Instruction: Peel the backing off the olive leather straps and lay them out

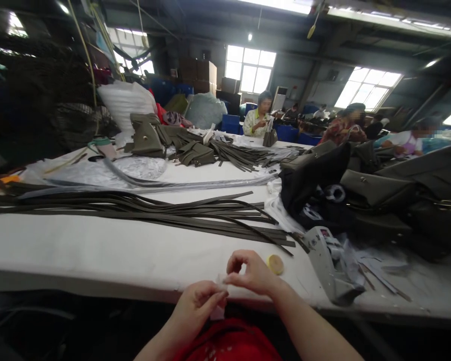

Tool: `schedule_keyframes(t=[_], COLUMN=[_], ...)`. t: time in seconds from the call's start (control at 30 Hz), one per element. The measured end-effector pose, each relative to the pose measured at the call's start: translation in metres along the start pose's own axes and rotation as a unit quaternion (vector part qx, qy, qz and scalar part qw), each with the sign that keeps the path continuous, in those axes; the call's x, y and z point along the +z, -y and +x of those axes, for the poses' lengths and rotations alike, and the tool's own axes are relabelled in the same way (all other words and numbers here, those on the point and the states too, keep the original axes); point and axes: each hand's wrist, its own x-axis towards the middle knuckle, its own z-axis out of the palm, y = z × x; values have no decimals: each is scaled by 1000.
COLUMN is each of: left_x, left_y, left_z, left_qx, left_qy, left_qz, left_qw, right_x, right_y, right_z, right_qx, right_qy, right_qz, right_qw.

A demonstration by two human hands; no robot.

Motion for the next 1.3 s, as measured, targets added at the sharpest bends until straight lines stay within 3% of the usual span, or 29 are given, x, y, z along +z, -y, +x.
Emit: schedule_keyframes(t=[0.07,0.1,0.2,0.3,0.43,0.87,1.3], left_x=[-1,-2,-4,-4,-2,3,-3], left_y=[4,6,11,13,12,10,5], left_z=[0,0,2,3,6,9,-1], left_qx=[-9,-13,-19,-16,-19,-28,2], left_qy=[-9,-13,-20,-17,-16,3,-13], left_qz=[8,8,5,5,20,-9,10], left_qw=[1000,1000,1000,1000,999,1000,1000], right_x=[-28,-45,-92,-117,-122,-131,-115], right_y=[-24,-38,-82,-115,-133,-128,-69], right_z=[13,19,28,26,20,14,15], right_qx=[89,141,250,311,320,322,241], right_qy=[-90,-147,-242,-259,-227,-231,-226], right_qz=[-142,-194,-273,-330,-378,-388,-374], right_qw=[982,960,897,853,838,832,867])
